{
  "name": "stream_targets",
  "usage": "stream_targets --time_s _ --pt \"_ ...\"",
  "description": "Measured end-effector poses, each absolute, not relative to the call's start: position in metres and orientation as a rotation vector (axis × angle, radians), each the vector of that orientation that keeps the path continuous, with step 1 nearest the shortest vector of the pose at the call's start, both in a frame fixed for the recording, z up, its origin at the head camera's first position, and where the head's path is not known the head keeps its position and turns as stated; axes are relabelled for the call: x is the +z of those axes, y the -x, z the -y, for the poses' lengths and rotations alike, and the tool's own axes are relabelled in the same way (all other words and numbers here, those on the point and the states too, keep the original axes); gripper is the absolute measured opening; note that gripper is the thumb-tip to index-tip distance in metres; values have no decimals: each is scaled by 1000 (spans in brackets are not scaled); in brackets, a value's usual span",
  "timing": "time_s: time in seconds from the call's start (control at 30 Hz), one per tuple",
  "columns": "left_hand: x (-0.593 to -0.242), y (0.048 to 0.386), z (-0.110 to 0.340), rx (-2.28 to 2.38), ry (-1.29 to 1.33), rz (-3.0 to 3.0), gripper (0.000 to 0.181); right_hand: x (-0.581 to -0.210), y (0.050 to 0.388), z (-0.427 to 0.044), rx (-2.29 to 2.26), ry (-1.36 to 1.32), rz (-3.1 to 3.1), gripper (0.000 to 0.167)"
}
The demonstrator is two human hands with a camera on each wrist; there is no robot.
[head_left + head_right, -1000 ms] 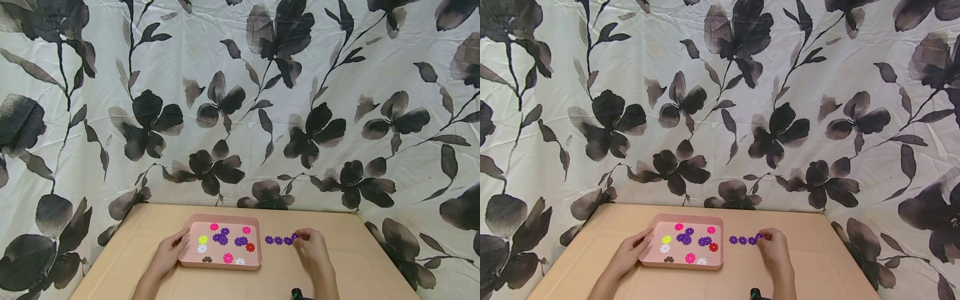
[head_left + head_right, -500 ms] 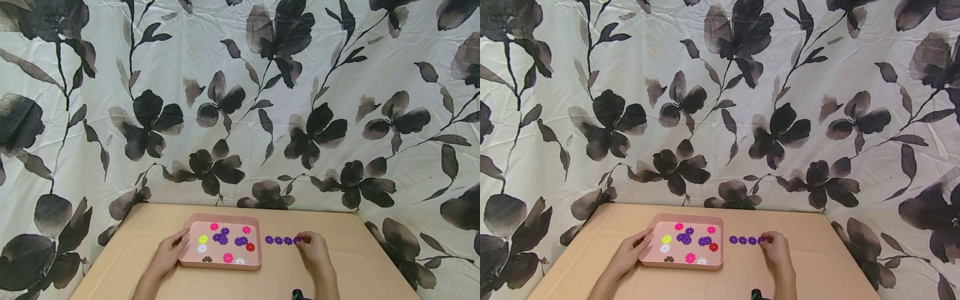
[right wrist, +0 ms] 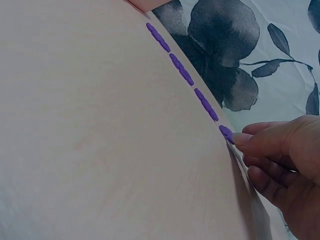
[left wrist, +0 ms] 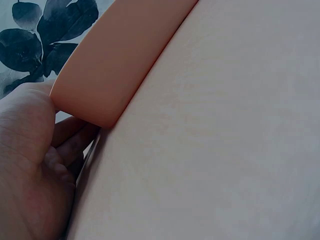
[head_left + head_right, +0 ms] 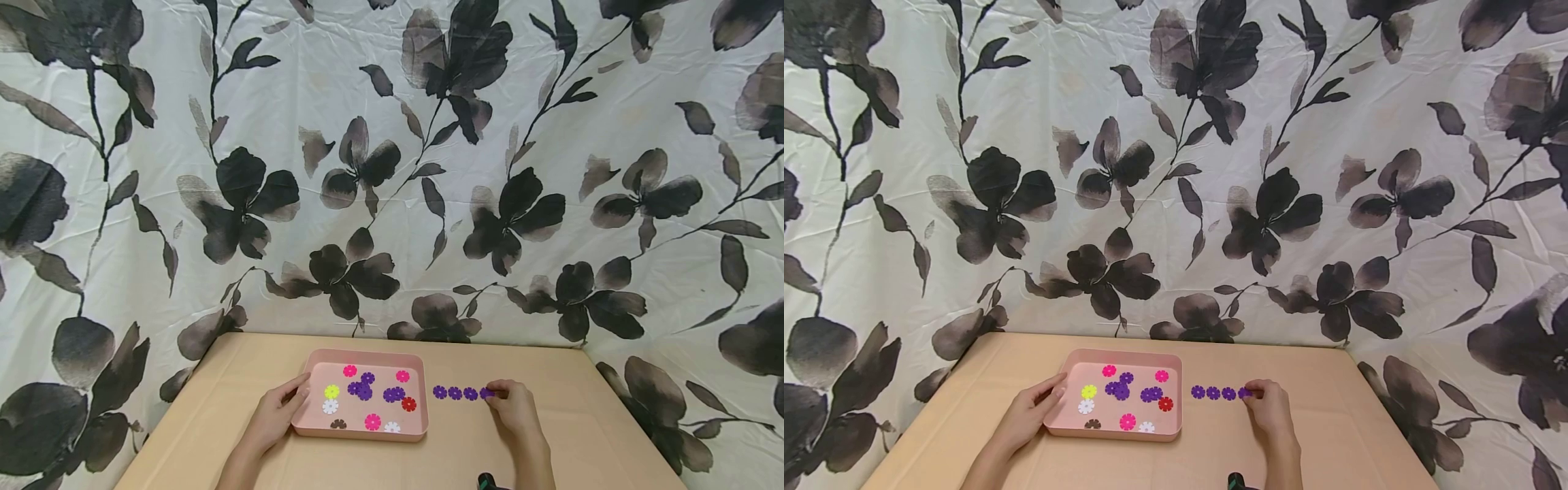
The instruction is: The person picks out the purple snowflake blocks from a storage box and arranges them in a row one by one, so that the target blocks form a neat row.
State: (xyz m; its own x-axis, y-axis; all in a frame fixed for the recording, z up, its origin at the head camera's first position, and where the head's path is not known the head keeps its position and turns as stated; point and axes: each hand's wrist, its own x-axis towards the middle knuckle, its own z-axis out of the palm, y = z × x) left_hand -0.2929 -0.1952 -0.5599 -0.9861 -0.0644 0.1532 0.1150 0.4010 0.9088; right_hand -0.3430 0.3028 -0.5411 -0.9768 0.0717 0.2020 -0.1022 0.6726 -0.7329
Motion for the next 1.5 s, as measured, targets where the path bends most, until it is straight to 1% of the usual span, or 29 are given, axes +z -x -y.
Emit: stream_targets --time_s 0.27,0.53,0.73,0.87,1.17,1.27,1.5 --pt "-559 293 196 -1621 43 2496 46 -535 344 -295 1303 2 2595 25" --pt "-559 293 195 -1639 51 2484 45 -519 349 -270 1439 -150 2433 31" --pt "-558 293 194 -1644 54 2482 45 -510 349 -247 1449 -280 2394 30" --pt "-558 292 194 -1650 56 2481 46 -506 347 -230 1485 -311 2410 29" --pt "-558 292 195 -1652 51 2484 46 -506 339 -179 1718 -422 2472 26" --pt "-559 291 196 -1652 56 2480 46 -506 336 -163 1707 -464 2532 25" --pt "-558 291 196 -1653 63 2476 46 -517 333 -135 1452 -612 2621 26"
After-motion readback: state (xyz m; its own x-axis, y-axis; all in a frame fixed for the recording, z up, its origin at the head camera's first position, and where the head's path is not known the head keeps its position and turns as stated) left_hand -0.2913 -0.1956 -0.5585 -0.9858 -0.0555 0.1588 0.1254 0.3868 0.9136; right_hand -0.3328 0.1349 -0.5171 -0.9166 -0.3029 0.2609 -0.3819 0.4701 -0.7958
